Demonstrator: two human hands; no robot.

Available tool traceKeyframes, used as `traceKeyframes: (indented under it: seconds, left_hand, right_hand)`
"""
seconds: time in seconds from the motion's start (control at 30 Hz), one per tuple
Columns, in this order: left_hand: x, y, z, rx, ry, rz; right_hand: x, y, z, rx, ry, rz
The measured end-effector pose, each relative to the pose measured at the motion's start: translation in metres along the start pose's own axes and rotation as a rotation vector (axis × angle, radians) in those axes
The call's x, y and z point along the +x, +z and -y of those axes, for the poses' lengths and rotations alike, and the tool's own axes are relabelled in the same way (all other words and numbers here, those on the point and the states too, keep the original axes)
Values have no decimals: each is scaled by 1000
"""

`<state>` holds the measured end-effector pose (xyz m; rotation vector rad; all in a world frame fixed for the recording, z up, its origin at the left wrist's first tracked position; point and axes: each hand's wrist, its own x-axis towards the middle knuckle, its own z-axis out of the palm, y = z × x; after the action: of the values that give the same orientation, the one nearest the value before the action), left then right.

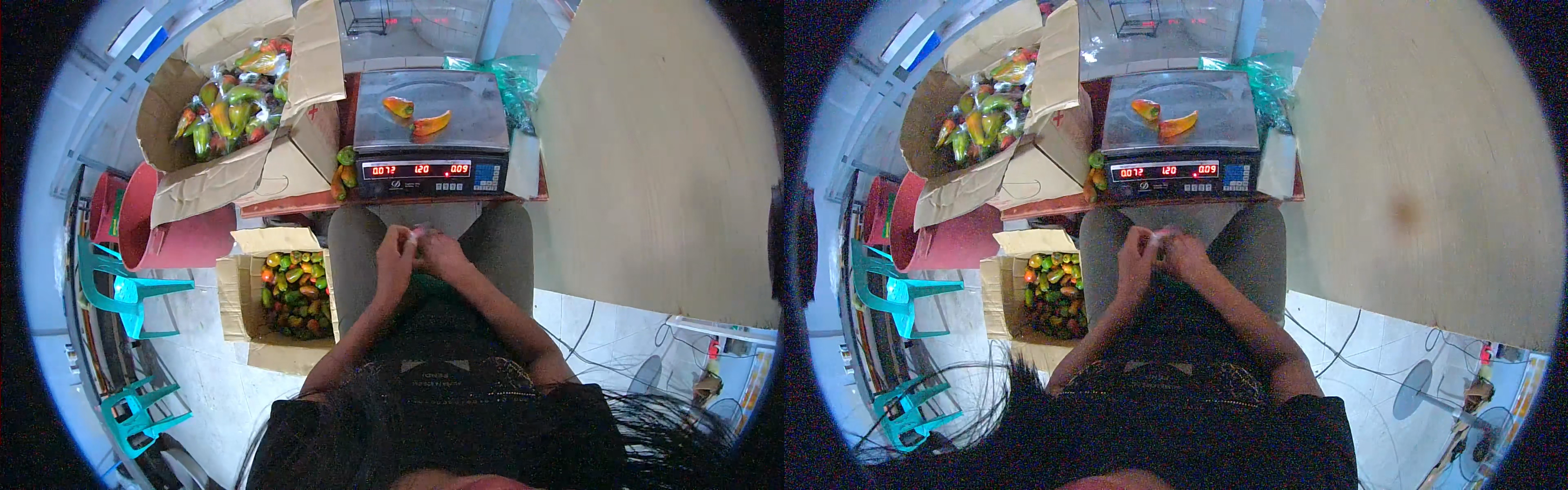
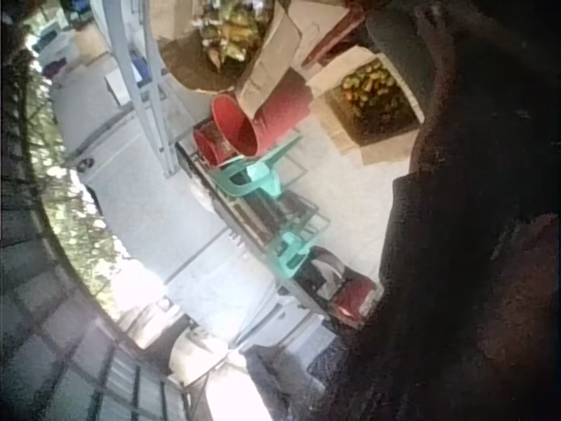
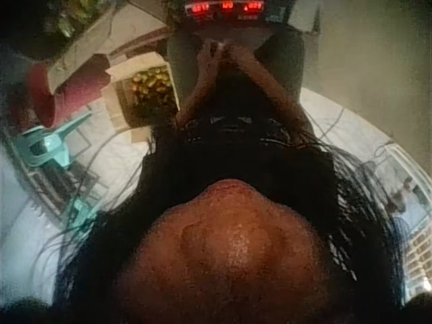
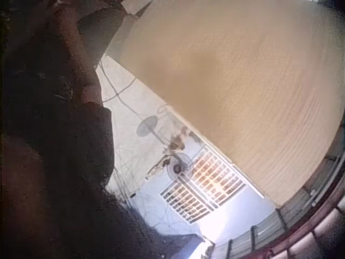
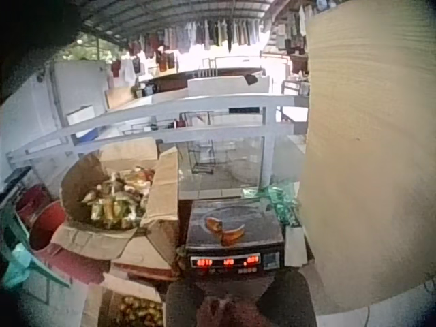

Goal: The person weighs several peppers on a scale and then places them into a plastic bag.

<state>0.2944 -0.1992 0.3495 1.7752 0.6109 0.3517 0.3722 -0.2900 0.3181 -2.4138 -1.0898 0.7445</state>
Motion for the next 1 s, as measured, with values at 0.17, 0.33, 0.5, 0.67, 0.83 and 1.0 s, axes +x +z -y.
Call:
traceKeyframes:
  seconds: [0.17, 0.33, 0.5, 0.67, 0.83, 1.0]
  left_hand:
    - [16, -16, 2, -79, -44, 10]
    - [30, -24, 8, -109, -33, 7]
    - [32, -22, 12, -99, 63, -9]
    - [31, -28, 7, -195, -31, 18]
    - [29, -29, 4, -279, -46, 49]
    - [26, -36, -24, -308, -151, 45]
  right_hand:
    - [-9, -13, 3, 178, -214, -299]
    - [-1, -23, -7, -95, -64, -144]
    - [2, -31, -10, 0, -141, -177]
    - [12, -91, 4, 182, -228, -521]
    - [79, -130, -3, -185, -331, -773]
    - [124, -128, -18, -334, -307, -624]
